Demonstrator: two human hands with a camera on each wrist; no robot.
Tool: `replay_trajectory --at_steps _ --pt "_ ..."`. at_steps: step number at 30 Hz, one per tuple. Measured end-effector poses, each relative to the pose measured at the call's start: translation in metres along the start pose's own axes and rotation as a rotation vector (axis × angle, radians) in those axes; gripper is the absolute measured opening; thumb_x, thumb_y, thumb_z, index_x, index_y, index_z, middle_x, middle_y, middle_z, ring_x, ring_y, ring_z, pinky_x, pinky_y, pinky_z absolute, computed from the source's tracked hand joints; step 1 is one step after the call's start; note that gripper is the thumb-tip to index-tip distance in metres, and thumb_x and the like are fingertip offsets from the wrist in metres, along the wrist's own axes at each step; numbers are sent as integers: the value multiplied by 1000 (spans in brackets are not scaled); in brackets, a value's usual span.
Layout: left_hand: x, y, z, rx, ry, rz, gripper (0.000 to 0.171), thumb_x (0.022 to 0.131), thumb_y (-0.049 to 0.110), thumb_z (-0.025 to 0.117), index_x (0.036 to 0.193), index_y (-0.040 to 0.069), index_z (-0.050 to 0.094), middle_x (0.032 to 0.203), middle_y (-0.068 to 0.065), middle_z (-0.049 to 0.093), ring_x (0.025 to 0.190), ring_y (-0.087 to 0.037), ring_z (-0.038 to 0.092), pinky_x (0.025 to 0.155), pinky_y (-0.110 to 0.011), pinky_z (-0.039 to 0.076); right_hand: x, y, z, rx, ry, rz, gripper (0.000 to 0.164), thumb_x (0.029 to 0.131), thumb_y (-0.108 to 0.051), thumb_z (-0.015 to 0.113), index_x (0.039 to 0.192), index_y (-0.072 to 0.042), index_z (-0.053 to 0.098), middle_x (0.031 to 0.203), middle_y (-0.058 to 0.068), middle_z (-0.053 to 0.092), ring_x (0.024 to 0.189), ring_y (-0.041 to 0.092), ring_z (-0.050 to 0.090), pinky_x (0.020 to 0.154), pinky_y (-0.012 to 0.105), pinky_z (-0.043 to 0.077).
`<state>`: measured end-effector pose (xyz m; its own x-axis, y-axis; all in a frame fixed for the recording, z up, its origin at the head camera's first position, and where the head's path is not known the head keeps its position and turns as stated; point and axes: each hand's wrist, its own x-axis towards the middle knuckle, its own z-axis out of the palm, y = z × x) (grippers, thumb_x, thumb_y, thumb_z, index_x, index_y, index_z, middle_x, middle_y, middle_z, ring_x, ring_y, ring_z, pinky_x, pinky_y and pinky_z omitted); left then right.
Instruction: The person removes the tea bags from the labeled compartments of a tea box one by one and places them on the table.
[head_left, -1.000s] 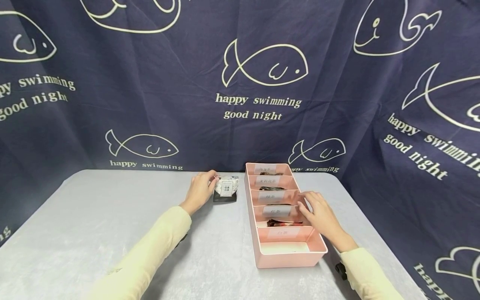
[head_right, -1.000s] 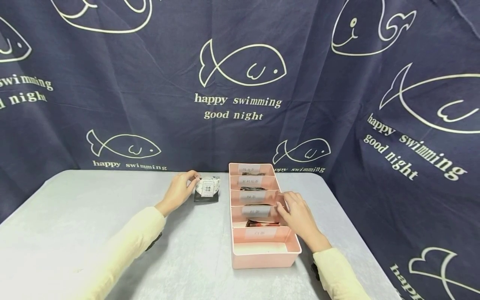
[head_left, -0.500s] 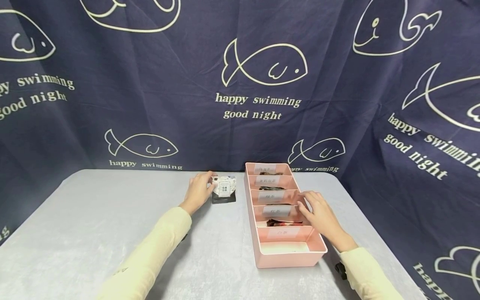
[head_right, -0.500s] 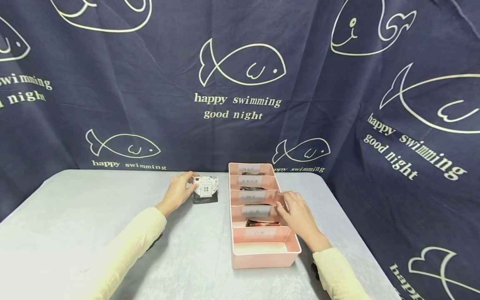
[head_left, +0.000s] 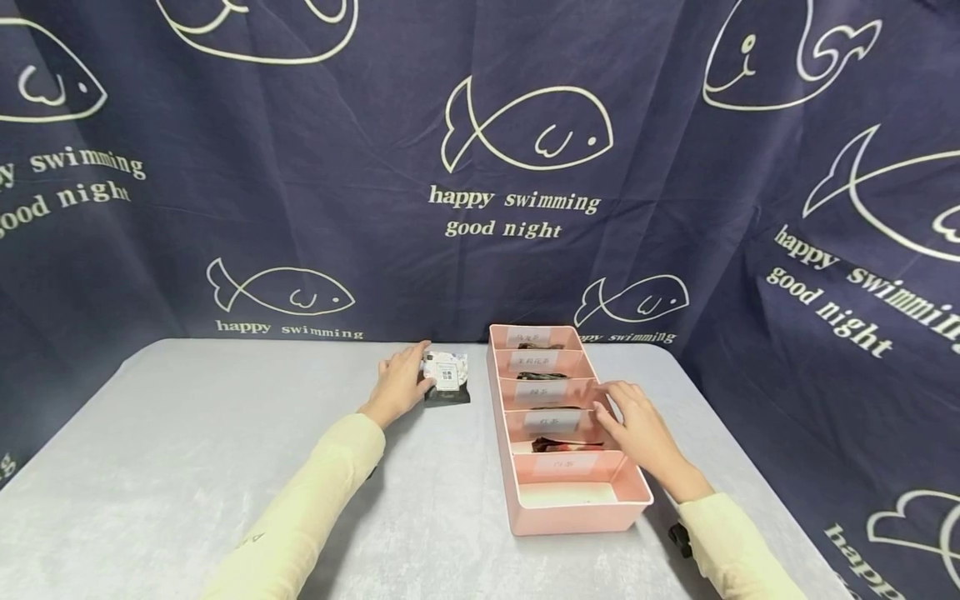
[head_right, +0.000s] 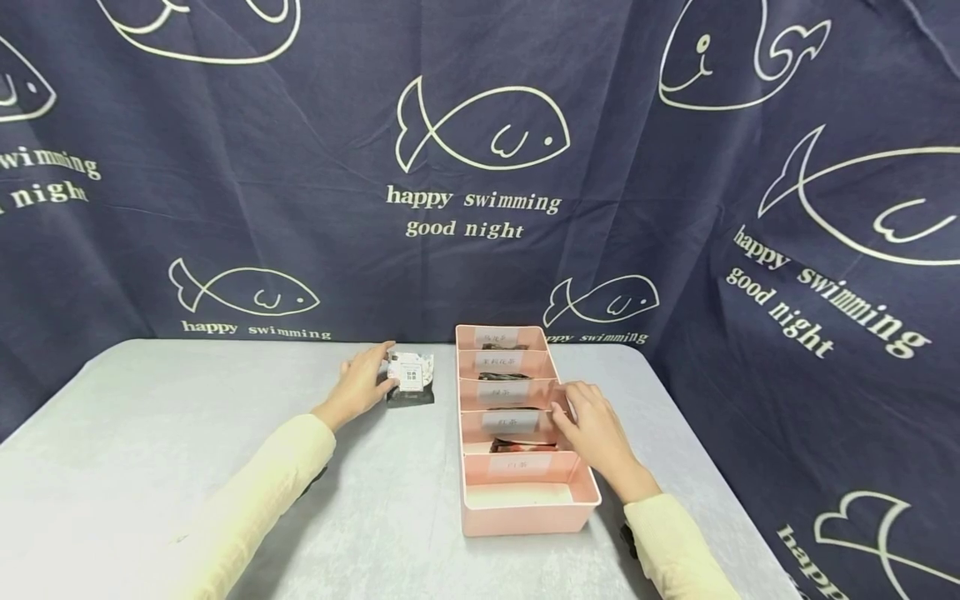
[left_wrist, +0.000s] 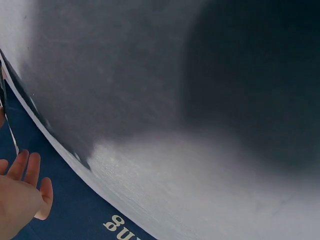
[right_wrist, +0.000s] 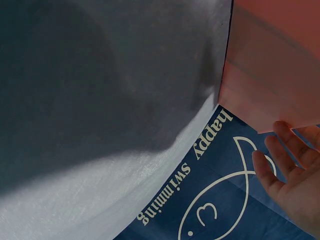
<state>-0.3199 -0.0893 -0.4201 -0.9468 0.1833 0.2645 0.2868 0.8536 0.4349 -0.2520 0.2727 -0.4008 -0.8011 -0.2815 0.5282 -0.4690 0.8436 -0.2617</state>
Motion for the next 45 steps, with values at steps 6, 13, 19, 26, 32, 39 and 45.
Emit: replay_trajectory --at_steps 6,13,19,26,32,39,45 --pt "-1 -2 2 -7 -35 -1 65 87 25 61 142 11 29 138 -14 42 120 -34 42 91 -48 28 0 -1 0 -3 5 -3 24 86 -18 57 104 -1 61 100 12 62 95 26 52 83 45 42" --pt "-2 4 -5 -27 -32 52 61 87 25 59 140 14 31 139 -12 42 123 -33 41 93 -48 29 0 0 1 2 2 -4 23 86 -16 57 103 0 61 101 13 61 97 28 52 84 47 41" --pt "-7 16 -15 -22 -11 180 53 88 24 59 136 12 39 135 -10 47 120 -32 44 92 -47 32 0 -1 0 -3 2 3 23 86 -17 58 103 -1 61 101 12 61 97 27 52 84 46 41" --pt "-16 36 -22 -18 -9 322 47 88 28 58 131 14 44 131 -5 51 121 -28 45 97 -45 31 -1 0 1 0 -7 6 22 86 -16 57 102 -1 60 102 12 61 97 28 52 85 47 42" --pt "-26 54 -25 -9 8 440 39 90 30 55 125 15 50 123 0 56 118 -23 47 98 -43 32 -1 1 1 -2 -5 7 22 87 -16 57 102 -2 60 102 12 61 98 28 52 85 47 42" --pt "-37 76 -23 26 30 583 33 89 27 57 120 16 54 113 2 59 108 -17 50 97 -39 35 -1 -2 0 -3 6 -2 23 86 -17 57 102 -1 61 101 12 61 97 27 51 85 46 41" --pt "-44 94 -20 93 -11 635 34 91 31 53 122 16 52 117 3 57 108 -15 48 97 -36 36 -1 -2 0 -3 14 -8 22 86 -16 58 102 -1 61 100 13 61 96 27 52 84 45 41"
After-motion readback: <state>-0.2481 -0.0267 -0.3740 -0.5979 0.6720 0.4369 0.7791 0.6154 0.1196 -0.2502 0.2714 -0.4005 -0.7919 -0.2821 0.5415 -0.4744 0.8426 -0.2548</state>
